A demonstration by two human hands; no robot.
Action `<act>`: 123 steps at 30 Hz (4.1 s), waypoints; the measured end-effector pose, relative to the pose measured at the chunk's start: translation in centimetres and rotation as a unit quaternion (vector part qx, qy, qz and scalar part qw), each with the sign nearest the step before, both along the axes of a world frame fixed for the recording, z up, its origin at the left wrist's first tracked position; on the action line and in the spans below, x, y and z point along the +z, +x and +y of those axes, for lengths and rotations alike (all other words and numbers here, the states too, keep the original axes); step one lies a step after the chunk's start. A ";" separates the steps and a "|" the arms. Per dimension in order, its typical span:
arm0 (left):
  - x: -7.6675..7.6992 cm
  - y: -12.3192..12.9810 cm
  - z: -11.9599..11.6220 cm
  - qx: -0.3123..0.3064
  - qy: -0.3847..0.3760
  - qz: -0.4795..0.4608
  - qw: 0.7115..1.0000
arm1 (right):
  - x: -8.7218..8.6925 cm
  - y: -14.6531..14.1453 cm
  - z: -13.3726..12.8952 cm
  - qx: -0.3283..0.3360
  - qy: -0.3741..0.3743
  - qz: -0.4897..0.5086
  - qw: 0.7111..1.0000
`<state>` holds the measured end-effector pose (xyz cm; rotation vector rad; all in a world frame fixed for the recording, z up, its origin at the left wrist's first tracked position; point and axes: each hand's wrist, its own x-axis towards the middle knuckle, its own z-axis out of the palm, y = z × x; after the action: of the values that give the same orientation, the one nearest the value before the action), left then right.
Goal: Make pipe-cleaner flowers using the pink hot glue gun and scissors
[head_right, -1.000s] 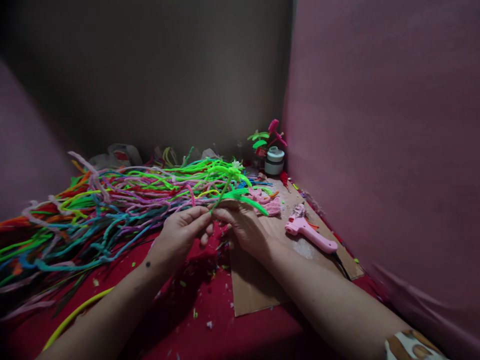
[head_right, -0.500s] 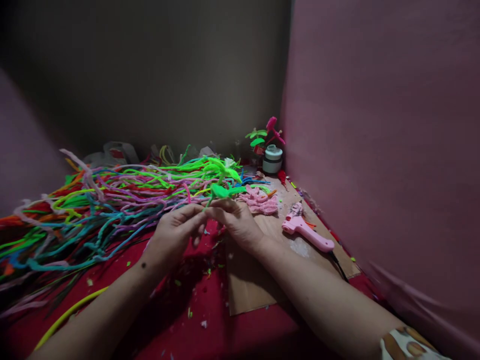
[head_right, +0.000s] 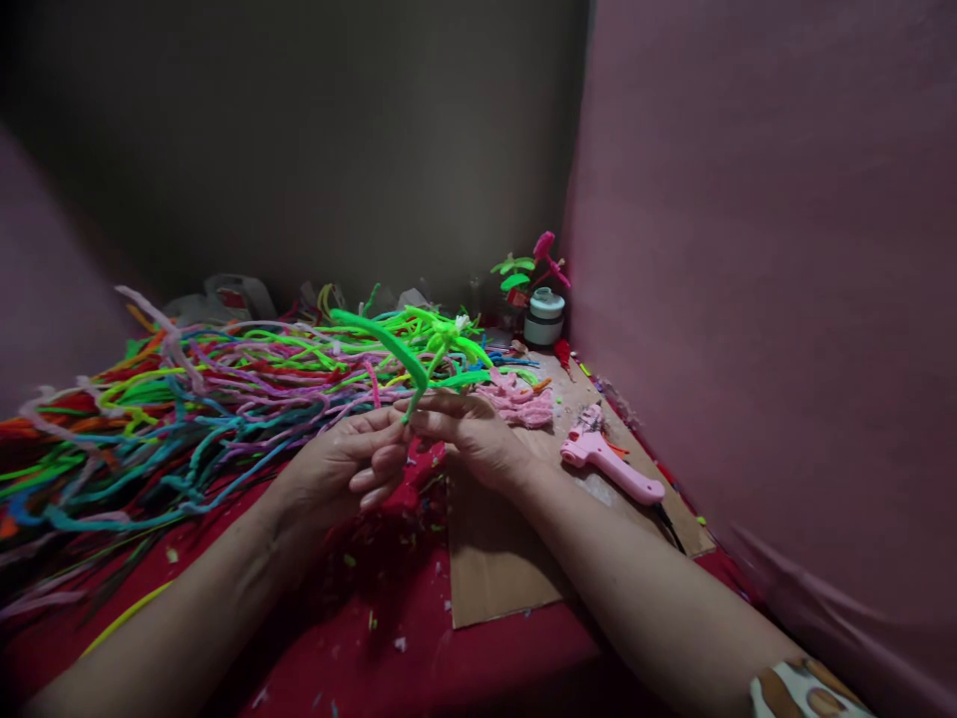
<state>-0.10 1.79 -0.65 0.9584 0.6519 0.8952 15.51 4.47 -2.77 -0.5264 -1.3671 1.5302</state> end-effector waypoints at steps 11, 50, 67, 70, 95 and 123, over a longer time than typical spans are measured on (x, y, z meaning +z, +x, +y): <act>0.0 0.1 -0.1 0.098 0.185 0.237 0.949 | -0.7 -0.3 0.2 -0.052 -0.010 -0.018 0.998; -2.3 0.7 -0.8 0.251 0.424 0.431 0.756 | -0.4 -0.7 -0.5 -0.148 0.043 -0.084 0.984; -0.2 0.8 -0.4 0.098 0.103 0.090 0.986 | -0.7 0.0 0.2 -0.014 0.019 0.020 1.000; -0.2 0.8 -0.4 0.076 0.072 0.060 0.993 | -0.8 -0.1 0.2 0.025 -0.033 0.052 0.998; -1.4 0.8 -0.7 0.250 0.390 0.443 0.768 | 0.2 -0.7 -1.3 -0.158 0.079 -0.138 0.975; 0.2 0.4 -0.3 0.062 0.119 0.134 0.982 | -1.1 -0.5 -0.4 -0.047 0.005 0.004 0.999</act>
<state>0.29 1.54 -0.41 1.2793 0.8544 0.9789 14.99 4.06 -3.86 -0.5696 -1.3248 1.4469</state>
